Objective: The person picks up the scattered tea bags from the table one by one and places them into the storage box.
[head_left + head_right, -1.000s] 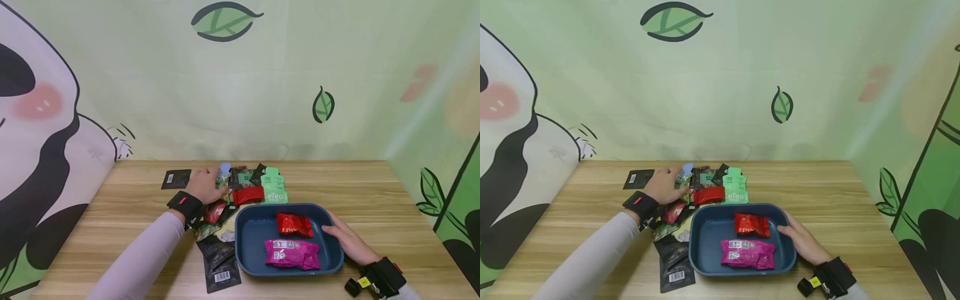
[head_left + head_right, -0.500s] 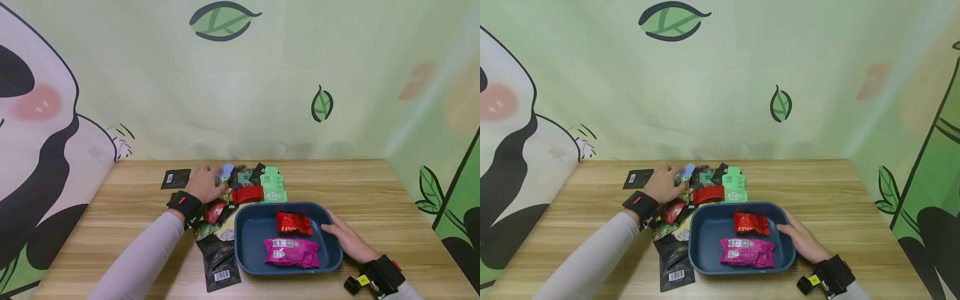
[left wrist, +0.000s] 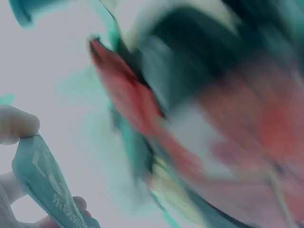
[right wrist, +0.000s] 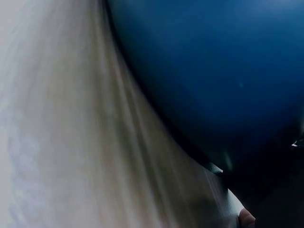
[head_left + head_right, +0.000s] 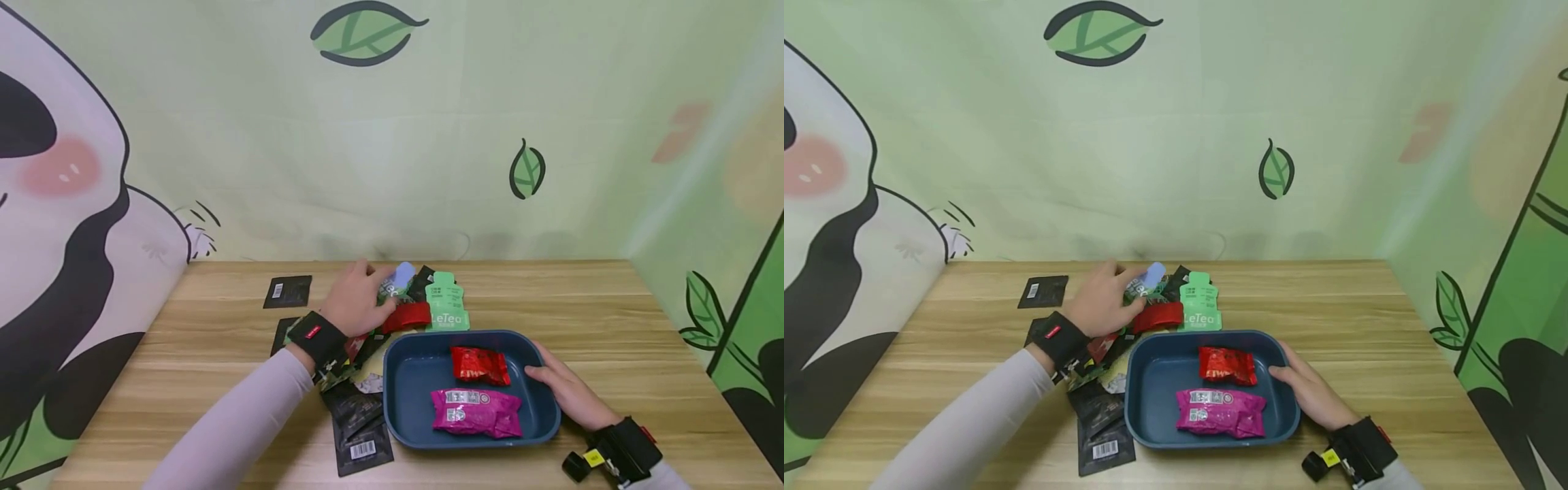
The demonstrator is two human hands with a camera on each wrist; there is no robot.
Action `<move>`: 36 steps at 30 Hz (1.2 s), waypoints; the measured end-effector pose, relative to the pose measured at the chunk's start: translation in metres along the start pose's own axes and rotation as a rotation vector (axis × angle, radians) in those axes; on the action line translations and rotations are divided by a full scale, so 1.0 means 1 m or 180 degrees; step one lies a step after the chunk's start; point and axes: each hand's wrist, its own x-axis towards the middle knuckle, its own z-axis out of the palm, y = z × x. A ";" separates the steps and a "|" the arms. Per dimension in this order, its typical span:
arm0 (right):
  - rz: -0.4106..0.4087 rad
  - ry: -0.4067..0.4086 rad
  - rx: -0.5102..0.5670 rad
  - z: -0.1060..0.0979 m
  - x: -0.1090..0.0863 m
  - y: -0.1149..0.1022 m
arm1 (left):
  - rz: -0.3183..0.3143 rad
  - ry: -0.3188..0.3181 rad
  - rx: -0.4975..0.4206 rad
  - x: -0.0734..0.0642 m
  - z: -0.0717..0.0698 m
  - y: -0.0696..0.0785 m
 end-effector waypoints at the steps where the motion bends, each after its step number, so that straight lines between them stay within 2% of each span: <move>1: 0.0002 -0.0001 -0.0003 0.000 0.000 0.000 | 0.0072 0.0048 -0.0020 0.000 -0.002 0.006; 4: 0.0013 -0.0005 -0.0016 0.000 0.000 0.000 | 0.0345 0.0183 -0.0043 -0.001 -0.006 0.026; 8: 0.0022 -0.0003 -0.0047 -0.001 -0.001 0.000 | 0.0681 0.0235 -0.0078 -0.003 -0.013 0.055; 16: -0.0005 0.0019 -0.0137 -0.001 0.001 -0.001 | 0.1231 0.0196 -0.0078 -0.012 -0.017 0.105; 22: -0.0119 0.0016 -0.0196 0.000 0.000 0.000 | 0.1561 0.0033 0.0067 -0.020 -0.014 0.134; 29: -0.0482 0.0030 -0.0338 -0.002 -0.001 0.004 | 0.1768 -0.0202 0.0264 -0.024 -0.012 0.160; 32: -0.0486 -0.0011 -0.0317 -0.003 0.000 0.005 | 0.1813 -0.0319 0.0311 -0.027 -0.012 0.166; 36: -0.0327 0.0031 -0.0334 -0.003 0.000 0.004 | 0.1849 -0.0416 0.0308 -0.030 -0.013 0.170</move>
